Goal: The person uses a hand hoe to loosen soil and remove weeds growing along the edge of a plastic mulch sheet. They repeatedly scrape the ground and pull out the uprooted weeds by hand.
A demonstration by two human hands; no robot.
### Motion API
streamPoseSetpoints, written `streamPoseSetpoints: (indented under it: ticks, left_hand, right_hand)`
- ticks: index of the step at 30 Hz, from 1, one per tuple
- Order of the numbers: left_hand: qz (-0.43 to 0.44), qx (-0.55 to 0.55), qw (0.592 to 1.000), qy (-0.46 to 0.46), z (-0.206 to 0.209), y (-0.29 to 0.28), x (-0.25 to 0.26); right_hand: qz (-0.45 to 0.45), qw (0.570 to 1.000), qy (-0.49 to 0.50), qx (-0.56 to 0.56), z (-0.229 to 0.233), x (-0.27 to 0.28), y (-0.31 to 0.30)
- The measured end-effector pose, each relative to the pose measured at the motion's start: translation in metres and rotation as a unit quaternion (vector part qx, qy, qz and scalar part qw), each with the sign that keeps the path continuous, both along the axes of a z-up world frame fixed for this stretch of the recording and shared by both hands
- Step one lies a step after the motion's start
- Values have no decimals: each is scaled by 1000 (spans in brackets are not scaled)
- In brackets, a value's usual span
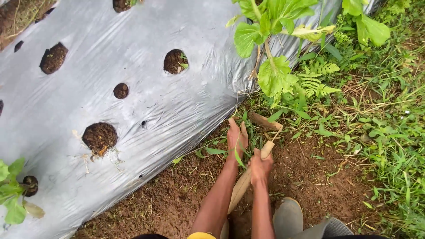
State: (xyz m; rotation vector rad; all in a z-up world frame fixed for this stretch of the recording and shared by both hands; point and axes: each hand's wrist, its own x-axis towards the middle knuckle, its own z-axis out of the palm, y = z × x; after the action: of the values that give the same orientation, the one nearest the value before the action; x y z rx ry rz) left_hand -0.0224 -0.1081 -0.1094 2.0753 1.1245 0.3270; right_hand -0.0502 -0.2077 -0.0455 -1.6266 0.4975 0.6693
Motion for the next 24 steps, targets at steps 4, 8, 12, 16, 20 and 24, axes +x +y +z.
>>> streamPoseSetpoints:
  ticks: [4,8,12,16,20,24]
  left_hand:
    - [2,2,1000,6,0,15,-1]
    - [-49,-58,996,-42,-65,40,-2]
    - [-31,-88,993,-76,-70,35,-18]
    - [-3,-131,986,-108,-96,34,-3]
    - [10,-160,986,-49,-80,30,-8]
    - [13,-209,978,-24,-103,16,-8]
  right_hand:
    - [-60,995,-70,48,-16,12,5]
    - [9,989,-142,-30,-63,10,8]
    - [26,987,-141,-72,-47,13,4]
    - [-63,977,-201,-29,-3,20,17]
    - [18,980,-193,-42,-68,22,12]
    - [88,982,-139,-95,-87,11,9]
